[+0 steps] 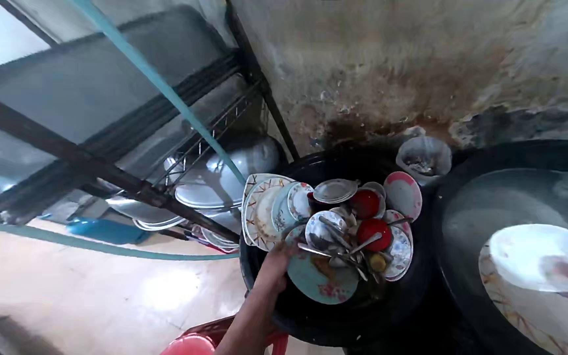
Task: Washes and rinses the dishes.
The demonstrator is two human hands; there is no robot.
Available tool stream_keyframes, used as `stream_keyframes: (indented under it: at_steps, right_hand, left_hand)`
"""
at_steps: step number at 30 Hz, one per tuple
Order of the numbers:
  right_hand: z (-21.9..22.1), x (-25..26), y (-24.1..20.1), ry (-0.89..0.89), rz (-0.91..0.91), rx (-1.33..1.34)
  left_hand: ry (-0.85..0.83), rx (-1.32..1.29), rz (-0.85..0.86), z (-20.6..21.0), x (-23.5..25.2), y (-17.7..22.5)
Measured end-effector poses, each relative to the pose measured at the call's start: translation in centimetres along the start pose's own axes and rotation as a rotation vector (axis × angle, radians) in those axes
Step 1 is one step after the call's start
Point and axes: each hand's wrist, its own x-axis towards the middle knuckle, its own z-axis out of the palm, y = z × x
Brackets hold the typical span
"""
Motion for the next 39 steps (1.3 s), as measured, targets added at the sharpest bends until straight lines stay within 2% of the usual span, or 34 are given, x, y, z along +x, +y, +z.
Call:
stream_keyframes:
  at_steps: [3,7,10,13,16,18,21,25,27,29,32,34,35,39]
  right_hand:
    - [4.7,0.6,0.7,-0.032,0.011,-0.044]
    - [5.9,1.4,1.2,0.006,-0.138,-0.235]
    - [5.1,2.1,1.7,0.003,-0.228,-0.38]
    - [4.4,2.4,2.1,-0.047,-0.077,-0.288]
    - [3.9,2.2,1.6,-0.075,0.1,-0.069]
    - [3.7,1.5,-0.1,-0.106,0.137,0.006]
    - [4.7,-0.1,-4.2,-0.152,0.124,0.024]
    - [8.9,-1.5,-9.8,-0.298,0.063,0.032]
    - [11.8,-2.1,-11.9,-0.349,-0.02,0.034]
    - [14.7,-3.2,-14.3,-0.351,-0.169,-0.094]
    - [16.6,-4.5,-17.4,-0.291,-0.572,-0.443]
    - [16.5,-4.3,-18.0,-0.28,-0.856,-0.549]
    - [16.2,-4.2,-18.1,-0.325,-0.912,-0.556]
    - [17.2,-3.2,-16.5,-0.708,-0.927,-0.604]
  left_hand:
    - [0.102,0.276,0.148,-0.1,-1.8,2.5]
    - [0.233,0.612,0.34,-1.1,-5.0,6.5]
    - [0.239,0.544,0.508,-2.7,-6.3,8.2]
    - [0.212,0.297,0.461,-4.0,-5.8,9.7]
    - [0.128,0.155,0.327,-3.5,-4.1,10.0]
    - [0.019,0.197,0.233,-2.2,-2.9,9.6]
    - [-0.16,0.422,0.21,1.8,-1.3,9.4]
    - [-0.45,0.842,0.358,8.2,0.8,10.7]
    - [-0.525,0.936,0.388,11.0,0.3,11.7]
    - [-0.59,1.043,0.37,12.9,-0.4,12.9]
    - [-0.644,1.155,0.531,13.0,-0.9,14.3]
    - [-0.605,1.125,0.533,11.8,-0.1,14.6]
    - [-0.595,1.099,0.527,10.9,0.2,14.9]
    - [-0.631,0.964,0.617,8.0,-1.7,16.9]
